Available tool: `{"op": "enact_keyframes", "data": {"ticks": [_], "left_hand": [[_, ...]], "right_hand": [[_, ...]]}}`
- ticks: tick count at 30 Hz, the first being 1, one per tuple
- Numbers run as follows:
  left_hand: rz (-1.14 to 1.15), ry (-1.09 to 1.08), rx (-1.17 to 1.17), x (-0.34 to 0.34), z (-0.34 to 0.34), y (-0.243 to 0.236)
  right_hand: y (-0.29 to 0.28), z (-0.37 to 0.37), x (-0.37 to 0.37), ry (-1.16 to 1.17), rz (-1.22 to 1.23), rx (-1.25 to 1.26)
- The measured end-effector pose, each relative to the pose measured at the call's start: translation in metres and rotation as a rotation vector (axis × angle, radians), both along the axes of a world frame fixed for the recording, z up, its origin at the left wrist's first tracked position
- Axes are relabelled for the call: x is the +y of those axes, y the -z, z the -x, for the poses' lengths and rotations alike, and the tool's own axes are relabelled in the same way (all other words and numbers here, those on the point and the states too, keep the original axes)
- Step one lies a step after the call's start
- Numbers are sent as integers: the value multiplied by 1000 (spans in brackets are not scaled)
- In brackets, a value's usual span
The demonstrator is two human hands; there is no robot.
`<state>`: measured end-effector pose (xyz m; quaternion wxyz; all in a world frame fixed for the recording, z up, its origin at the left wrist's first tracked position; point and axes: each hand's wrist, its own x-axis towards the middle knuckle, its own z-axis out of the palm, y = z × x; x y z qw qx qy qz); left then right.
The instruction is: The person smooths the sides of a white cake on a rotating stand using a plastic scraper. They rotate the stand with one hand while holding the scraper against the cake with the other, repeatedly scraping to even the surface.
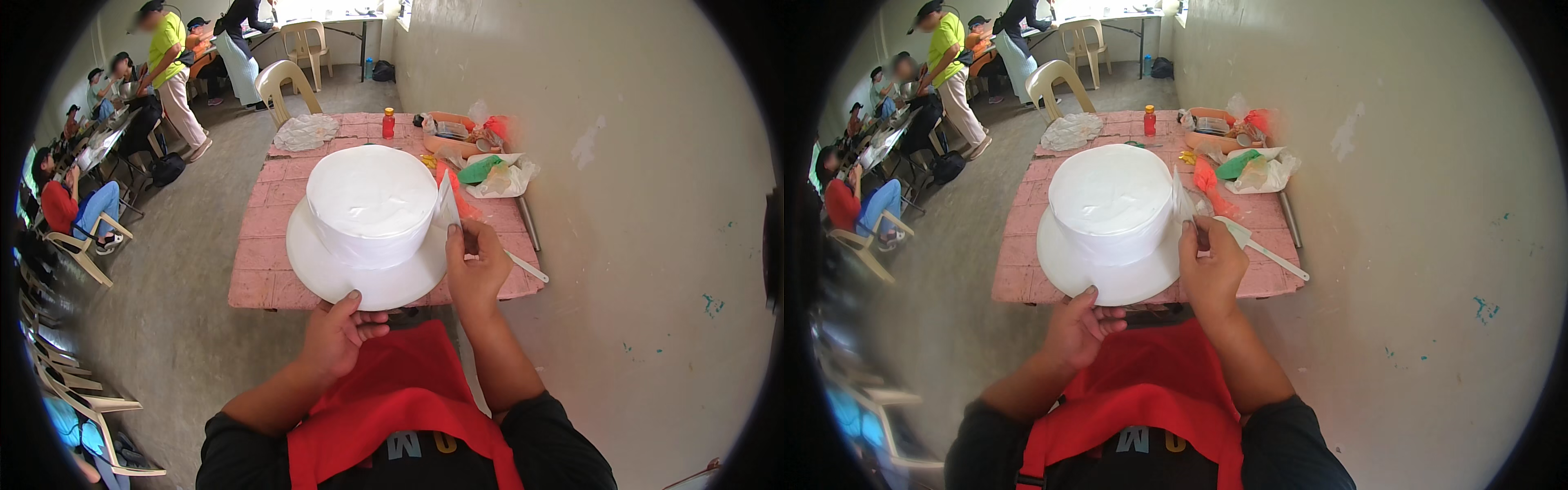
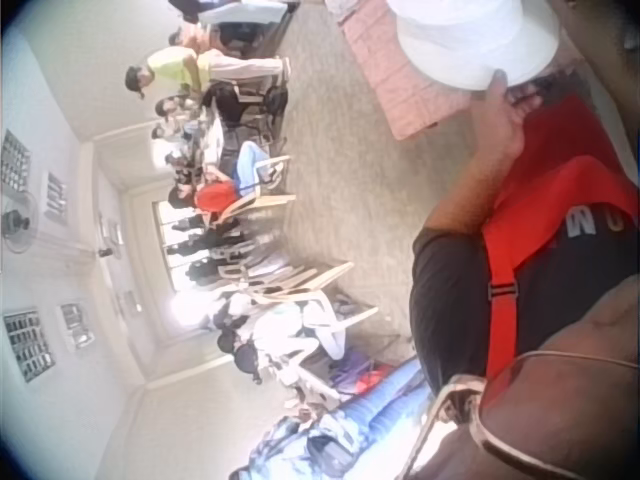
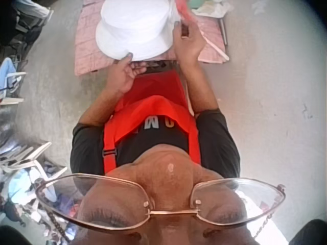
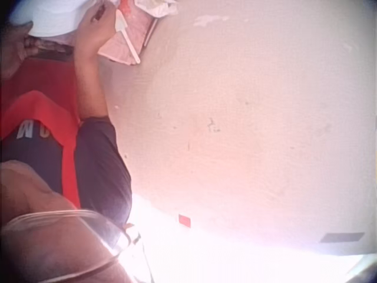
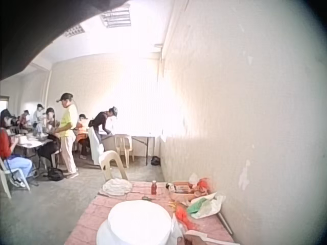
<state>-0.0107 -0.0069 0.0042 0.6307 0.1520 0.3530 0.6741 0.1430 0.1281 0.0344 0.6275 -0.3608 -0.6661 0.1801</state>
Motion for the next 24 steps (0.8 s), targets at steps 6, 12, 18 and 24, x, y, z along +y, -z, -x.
{"op": "enact_keyframes", "data": {"ticks": [6,12,18,24], "left_hand": [[16,39,-13,0,-14,-4],[-36,118,-151,-1,-18,2],[-6,150,-116,4,-25,6],[-23,196,-126,10,-32,6]], "right_hand": [[0,-3,-6,22,-9,-41],[3,-6,-11,32,-18,-55],[4,-7,-16,30,-53,-74],[5,-6,-21,32,-75,-58]]}}
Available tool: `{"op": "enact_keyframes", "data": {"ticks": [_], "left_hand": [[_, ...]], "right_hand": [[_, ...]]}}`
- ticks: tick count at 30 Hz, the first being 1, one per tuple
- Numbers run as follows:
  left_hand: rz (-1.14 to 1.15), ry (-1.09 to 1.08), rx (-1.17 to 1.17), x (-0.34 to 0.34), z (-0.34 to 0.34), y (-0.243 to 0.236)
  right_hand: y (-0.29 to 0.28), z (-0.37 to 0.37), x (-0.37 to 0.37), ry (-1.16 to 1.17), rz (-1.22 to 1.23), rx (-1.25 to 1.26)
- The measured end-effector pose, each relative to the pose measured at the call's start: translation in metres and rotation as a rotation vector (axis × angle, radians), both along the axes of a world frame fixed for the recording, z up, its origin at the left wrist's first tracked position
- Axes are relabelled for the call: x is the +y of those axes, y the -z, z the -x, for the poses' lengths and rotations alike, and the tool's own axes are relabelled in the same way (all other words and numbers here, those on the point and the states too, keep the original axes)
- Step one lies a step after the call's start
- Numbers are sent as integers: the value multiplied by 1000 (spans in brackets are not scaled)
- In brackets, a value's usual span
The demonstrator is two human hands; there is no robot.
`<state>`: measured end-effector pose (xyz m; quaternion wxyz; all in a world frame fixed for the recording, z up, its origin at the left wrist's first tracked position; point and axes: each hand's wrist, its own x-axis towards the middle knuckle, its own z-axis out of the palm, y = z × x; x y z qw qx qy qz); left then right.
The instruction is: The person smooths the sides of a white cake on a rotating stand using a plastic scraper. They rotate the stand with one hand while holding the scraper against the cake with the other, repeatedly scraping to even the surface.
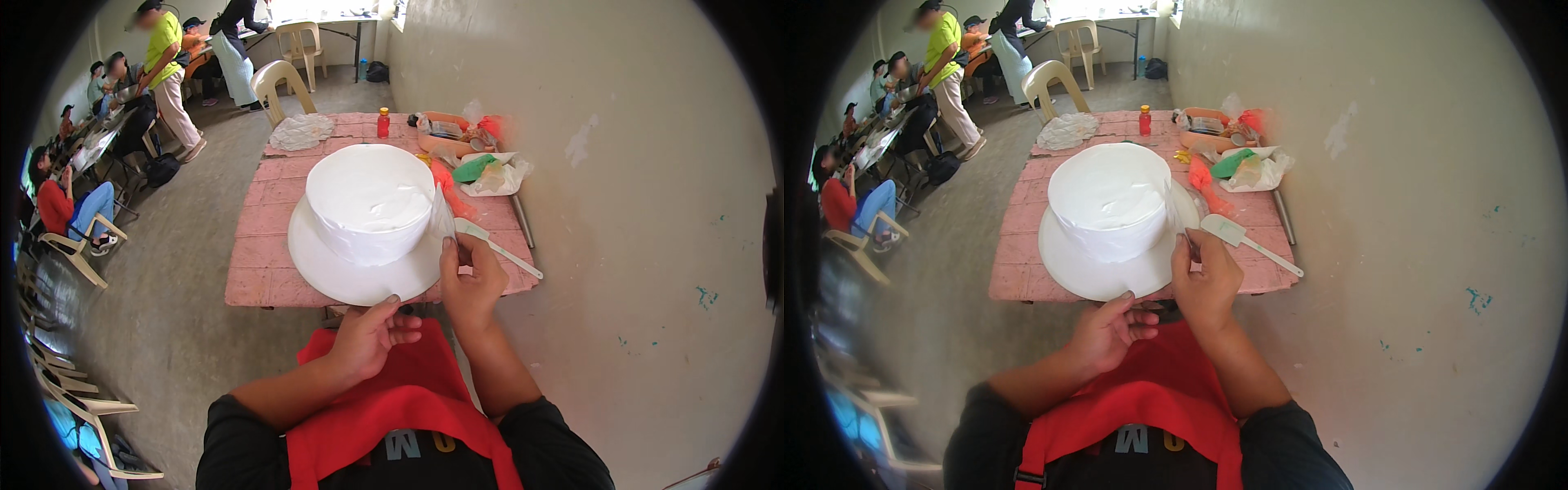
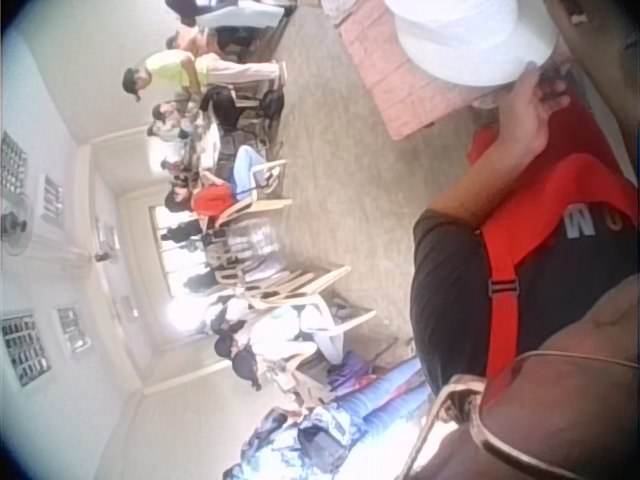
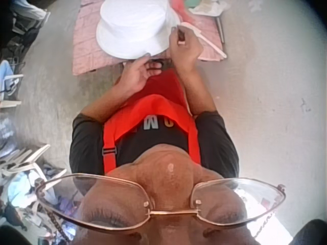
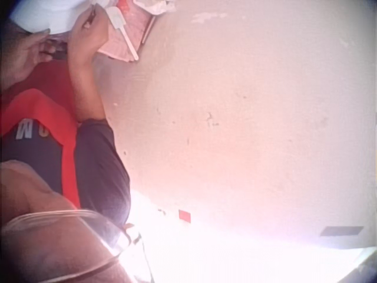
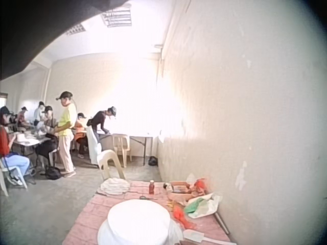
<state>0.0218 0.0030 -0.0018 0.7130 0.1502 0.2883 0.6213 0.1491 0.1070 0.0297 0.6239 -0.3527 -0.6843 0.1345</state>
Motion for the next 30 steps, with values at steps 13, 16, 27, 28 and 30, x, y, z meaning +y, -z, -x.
{"op": "enact_keyframes", "data": {"ticks": [13,16,27,28,30], "left_hand": [[-42,44,51,10,-13,-3],[-19,98,128,2,-1,8],[-17,-229,190,-11,65,-13],[-18,-252,195,-10,63,-15],[-21,-280,188,-9,62,-14]], "right_hand": [[-10,-20,3,155,-11,8],[-8,-20,28,93,64,137],[-6,7,46,-33,146,208],[-5,8,45,-35,135,195],[-4,8,44,-34,121,165]]}}
